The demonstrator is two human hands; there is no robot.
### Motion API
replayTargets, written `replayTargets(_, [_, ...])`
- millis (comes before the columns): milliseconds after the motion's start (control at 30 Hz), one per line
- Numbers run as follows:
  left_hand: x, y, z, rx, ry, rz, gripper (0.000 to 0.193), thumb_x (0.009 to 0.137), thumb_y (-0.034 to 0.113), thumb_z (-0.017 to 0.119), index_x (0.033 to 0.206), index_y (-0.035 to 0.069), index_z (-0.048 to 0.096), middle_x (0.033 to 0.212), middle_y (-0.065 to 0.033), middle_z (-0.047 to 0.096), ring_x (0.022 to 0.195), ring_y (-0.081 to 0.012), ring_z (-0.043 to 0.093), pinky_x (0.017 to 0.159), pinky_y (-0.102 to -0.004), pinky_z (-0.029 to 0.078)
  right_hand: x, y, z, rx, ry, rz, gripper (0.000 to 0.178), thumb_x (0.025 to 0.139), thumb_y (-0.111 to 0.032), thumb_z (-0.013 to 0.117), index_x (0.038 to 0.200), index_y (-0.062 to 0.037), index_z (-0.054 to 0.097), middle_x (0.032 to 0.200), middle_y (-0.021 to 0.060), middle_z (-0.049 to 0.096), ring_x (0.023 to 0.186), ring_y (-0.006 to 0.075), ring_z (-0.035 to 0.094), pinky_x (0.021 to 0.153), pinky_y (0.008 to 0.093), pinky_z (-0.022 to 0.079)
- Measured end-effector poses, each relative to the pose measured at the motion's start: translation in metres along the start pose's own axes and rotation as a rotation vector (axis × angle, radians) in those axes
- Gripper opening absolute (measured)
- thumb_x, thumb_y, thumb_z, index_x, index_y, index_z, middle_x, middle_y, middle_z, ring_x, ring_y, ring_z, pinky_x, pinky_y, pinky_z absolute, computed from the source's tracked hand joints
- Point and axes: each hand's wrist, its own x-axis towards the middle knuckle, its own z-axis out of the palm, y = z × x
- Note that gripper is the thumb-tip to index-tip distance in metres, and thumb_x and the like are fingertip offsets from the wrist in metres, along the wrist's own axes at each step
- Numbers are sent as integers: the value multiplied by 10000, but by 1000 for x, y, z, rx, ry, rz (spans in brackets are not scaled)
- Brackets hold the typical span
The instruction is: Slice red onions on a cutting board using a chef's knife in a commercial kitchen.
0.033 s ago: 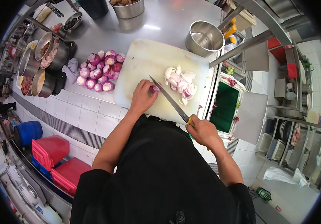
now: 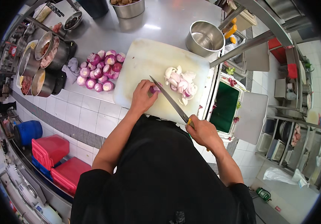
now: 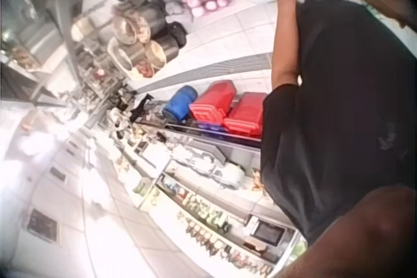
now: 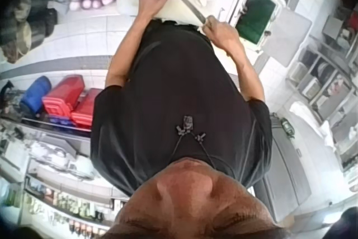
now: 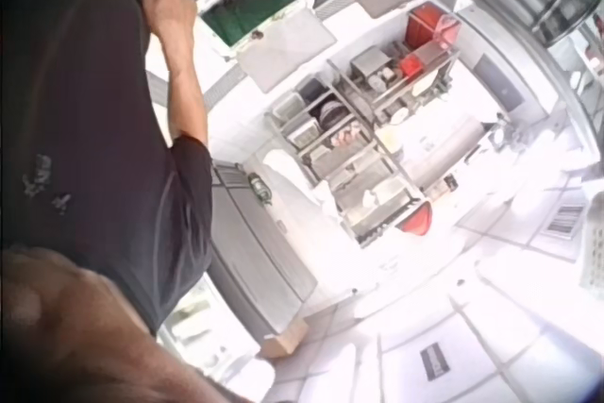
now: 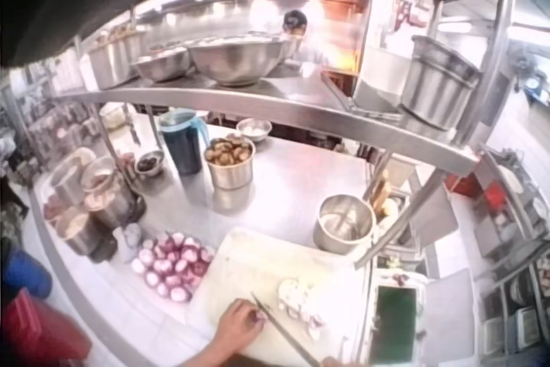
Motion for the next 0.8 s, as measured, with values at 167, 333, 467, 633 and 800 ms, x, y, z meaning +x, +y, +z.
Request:
replayTargets(167, [-1,0,5,-36,49,4,306,808,89,780,1082,24,661,1100,-124,625,969,-290,664,861,-383,555,58,-2,38,-23,73,-106,291,1007,-294,583,1076,-15,538,807,265,707,786,477,699,733,586,538])
replayTargets(333, [5,5,-6,106,40,41,355,799,134,808,1102,36,650,1116,-122,628,1023,-313,652,895,-414,546,95,-7,65,40,152,-112,280,1007,-283,576,1073,-12,541,804,259,708,784,468,702,732,582,538])
replayTargets(467, [19,-1,-13,111,29,-8,390,801,196,815,1123,46,654,1154,-155,630,1116,-356,612,958,-448,514,95,0,70,58,192,-178,276,1008,-274,573,1085,-11,541,804,256,708,791,464,706,736,579,540])
replayTargets(633, [9,-8,-10,102,10,30,374,809,185,820,1110,46,646,1126,-148,623,1098,-357,610,946,-444,516,95,-8,67,42,158,-150,293,1019,-278,565,1114,-3,533,823,255,715,810,460,714,745,576,549])
replayTargets(800, [2,7,-11,138,-33,118,339,814,155,814,1092,65,641,1112,-137,609,1068,-355,609,922,-443,518,89,-5,69,52,182,-147,295,1022,-278,562,1117,-1,533,838,254,723,818,456,720,752,573,555])
